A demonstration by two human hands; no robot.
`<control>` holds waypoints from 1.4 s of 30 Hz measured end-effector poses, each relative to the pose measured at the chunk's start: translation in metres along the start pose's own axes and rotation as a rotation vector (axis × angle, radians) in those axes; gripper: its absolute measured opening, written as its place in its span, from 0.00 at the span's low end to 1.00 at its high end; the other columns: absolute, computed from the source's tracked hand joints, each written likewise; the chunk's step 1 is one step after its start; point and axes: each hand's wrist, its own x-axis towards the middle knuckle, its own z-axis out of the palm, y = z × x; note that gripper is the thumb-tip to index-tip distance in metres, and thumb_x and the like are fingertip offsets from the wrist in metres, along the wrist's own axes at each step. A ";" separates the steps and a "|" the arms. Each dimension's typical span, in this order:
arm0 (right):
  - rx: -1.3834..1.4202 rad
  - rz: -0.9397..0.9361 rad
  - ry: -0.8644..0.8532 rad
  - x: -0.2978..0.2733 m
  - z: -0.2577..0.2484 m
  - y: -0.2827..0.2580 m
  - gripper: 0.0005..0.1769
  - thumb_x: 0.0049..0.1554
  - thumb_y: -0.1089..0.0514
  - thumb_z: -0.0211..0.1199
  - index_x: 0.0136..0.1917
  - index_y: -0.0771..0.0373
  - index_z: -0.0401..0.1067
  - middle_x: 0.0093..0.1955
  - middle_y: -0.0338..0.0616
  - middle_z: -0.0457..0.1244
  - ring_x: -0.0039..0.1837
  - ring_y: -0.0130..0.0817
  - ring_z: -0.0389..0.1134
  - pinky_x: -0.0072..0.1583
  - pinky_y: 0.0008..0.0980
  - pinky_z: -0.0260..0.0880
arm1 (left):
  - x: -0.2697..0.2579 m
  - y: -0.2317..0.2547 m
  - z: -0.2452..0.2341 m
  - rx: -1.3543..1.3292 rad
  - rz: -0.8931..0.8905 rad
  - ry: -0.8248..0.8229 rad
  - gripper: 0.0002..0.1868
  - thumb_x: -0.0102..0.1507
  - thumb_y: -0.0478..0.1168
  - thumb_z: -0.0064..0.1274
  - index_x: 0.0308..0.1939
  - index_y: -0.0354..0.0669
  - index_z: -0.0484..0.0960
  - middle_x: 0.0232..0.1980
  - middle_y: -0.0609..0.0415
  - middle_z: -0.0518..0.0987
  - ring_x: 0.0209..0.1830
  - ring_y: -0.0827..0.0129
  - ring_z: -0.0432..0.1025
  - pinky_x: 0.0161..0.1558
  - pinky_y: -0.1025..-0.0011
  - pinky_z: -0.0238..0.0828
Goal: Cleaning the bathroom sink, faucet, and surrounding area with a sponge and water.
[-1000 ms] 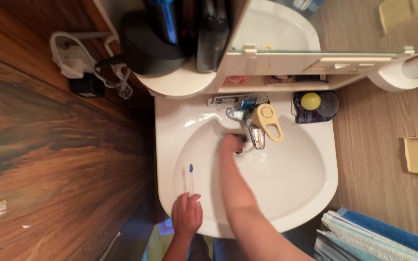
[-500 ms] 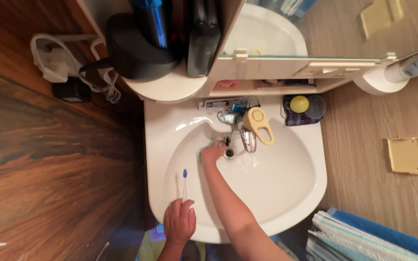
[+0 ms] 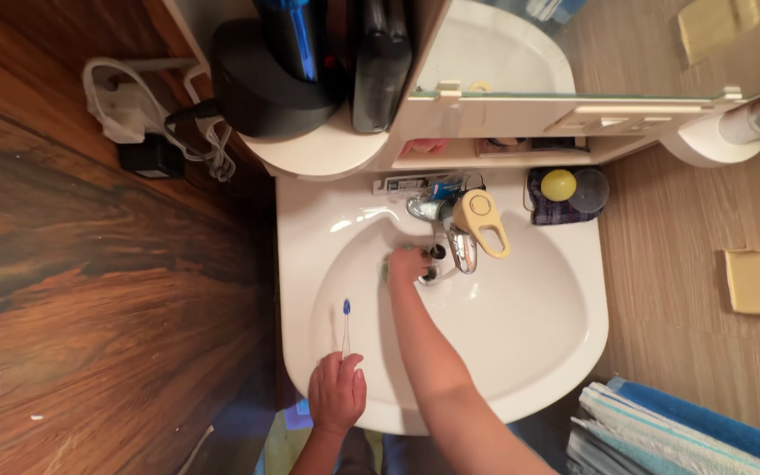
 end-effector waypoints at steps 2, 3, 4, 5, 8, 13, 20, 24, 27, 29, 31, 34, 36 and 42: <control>-0.007 -0.039 -0.007 0.006 0.019 0.012 0.29 0.58 0.57 0.58 0.70 0.71 0.61 0.77 0.65 0.50 0.72 0.63 0.56 0.72 0.52 0.59 | 0.000 -0.001 0.000 0.027 0.030 0.016 0.14 0.58 0.41 0.54 0.48 0.47 0.78 0.44 0.48 0.72 0.45 0.51 0.70 0.47 0.55 0.66; -0.010 -0.038 -0.010 -0.024 0.025 0.026 0.29 0.58 0.57 0.58 0.70 0.71 0.61 0.77 0.65 0.50 0.72 0.63 0.56 0.72 0.52 0.59 | -0.004 -0.002 -0.002 0.028 0.026 0.013 0.14 0.58 0.41 0.54 0.48 0.47 0.78 0.44 0.48 0.72 0.45 0.51 0.70 0.47 0.55 0.66; 0.068 -0.385 0.004 -0.046 0.029 0.035 0.35 0.58 0.57 0.60 0.74 0.74 0.56 0.79 0.66 0.47 0.77 0.64 0.52 0.75 0.52 0.53 | -0.003 -0.002 -0.001 0.016 0.039 0.017 0.14 0.58 0.41 0.53 0.48 0.47 0.78 0.44 0.48 0.72 0.45 0.51 0.70 0.47 0.55 0.67; 0.145 -0.732 0.015 -0.068 0.033 0.045 0.42 0.58 0.58 0.62 0.78 0.77 0.50 0.82 0.68 0.45 0.82 0.65 0.47 0.79 0.52 0.46 | -0.002 -0.001 0.001 0.005 0.053 0.021 0.15 0.58 0.41 0.53 0.49 0.47 0.78 0.45 0.48 0.72 0.44 0.51 0.70 0.47 0.55 0.67; -0.046 -1.084 -0.508 -0.158 -0.080 0.050 0.46 0.56 0.54 0.63 0.82 0.67 0.47 0.85 0.60 0.39 0.84 0.63 0.39 0.77 0.56 0.40 | -0.003 0.001 0.002 0.021 0.026 0.031 0.15 0.58 0.41 0.53 0.48 0.48 0.79 0.45 0.48 0.73 0.45 0.51 0.70 0.46 0.55 0.68; -0.377 -1.252 -0.803 -0.055 -0.193 0.170 0.38 0.63 0.42 0.59 0.81 0.54 0.55 0.85 0.50 0.45 0.84 0.52 0.43 0.76 0.57 0.42 | -0.008 0.005 0.004 0.067 -0.001 0.009 0.14 0.59 0.41 0.53 0.48 0.47 0.79 0.44 0.47 0.73 0.46 0.50 0.70 0.48 0.55 0.68; -1.363 -1.525 -0.249 0.116 -0.323 0.035 0.36 0.61 0.54 0.52 0.81 0.60 0.53 0.82 0.48 0.48 0.84 0.45 0.44 0.79 0.51 0.43 | -0.001 0.005 0.010 0.101 -0.037 0.030 0.13 0.58 0.40 0.53 0.47 0.47 0.81 0.45 0.45 0.75 0.46 0.49 0.71 0.47 0.53 0.69; -1.193 -1.745 -0.105 0.169 -0.295 0.041 0.44 0.52 0.57 0.52 0.83 0.56 0.53 0.79 0.47 0.49 0.80 0.42 0.45 0.77 0.44 0.45 | -0.002 0.001 0.018 0.042 -0.046 0.040 0.13 0.59 0.40 0.53 0.47 0.46 0.80 0.44 0.46 0.75 0.45 0.49 0.72 0.46 0.55 0.70; -1.570 -1.527 -0.232 0.117 -0.324 0.054 0.37 0.57 0.49 0.51 0.77 0.63 0.54 0.82 0.52 0.46 0.81 0.48 0.43 0.76 0.48 0.44 | -0.020 0.001 0.015 0.128 -0.015 0.055 0.13 0.59 0.39 0.53 0.48 0.46 0.81 0.44 0.45 0.75 0.45 0.47 0.71 0.46 0.53 0.69; -1.309 -1.501 -0.157 0.098 -0.358 0.073 0.37 0.60 0.46 0.55 0.78 0.62 0.57 0.84 0.46 0.48 0.83 0.51 0.46 0.77 0.52 0.46 | -0.006 0.009 0.012 0.084 -0.023 0.099 0.13 0.62 0.40 0.52 0.49 0.46 0.80 0.45 0.44 0.74 0.47 0.47 0.71 0.47 0.54 0.70; -1.316 -1.291 -0.297 0.074 -0.375 0.126 0.43 0.57 0.38 0.55 0.79 0.61 0.54 0.84 0.47 0.44 0.83 0.54 0.42 0.76 0.58 0.44 | -0.005 0.004 0.016 0.089 -0.020 0.120 0.14 0.61 0.40 0.53 0.50 0.46 0.80 0.46 0.43 0.74 0.47 0.47 0.71 0.47 0.53 0.70; -1.252 -0.865 -0.621 0.004 -0.382 0.145 0.52 0.56 0.28 0.55 0.81 0.60 0.45 0.85 0.48 0.37 0.84 0.58 0.34 0.76 0.65 0.36 | -0.013 0.009 0.014 0.078 -0.040 0.130 0.16 0.61 0.42 0.54 0.52 0.46 0.79 0.47 0.42 0.74 0.47 0.46 0.71 0.47 0.53 0.69; -1.170 -0.659 -0.769 -0.051 -0.352 0.140 0.55 0.58 0.26 0.54 0.83 0.60 0.40 0.86 0.48 0.34 0.85 0.57 0.30 0.78 0.66 0.31 | -0.013 0.010 0.011 0.064 -0.034 0.142 0.17 0.61 0.43 0.54 0.54 0.45 0.78 0.48 0.41 0.73 0.46 0.45 0.71 0.47 0.53 0.69; -0.509 -1.027 -1.084 -0.181 -0.164 0.121 0.44 0.65 0.35 0.46 0.84 0.58 0.41 0.88 0.51 0.33 0.87 0.54 0.29 0.78 0.62 0.33 | -0.028 -0.008 0.013 -0.021 -0.054 0.142 0.12 0.63 0.39 0.53 0.50 0.44 0.78 0.45 0.43 0.73 0.47 0.45 0.69 0.47 0.54 0.68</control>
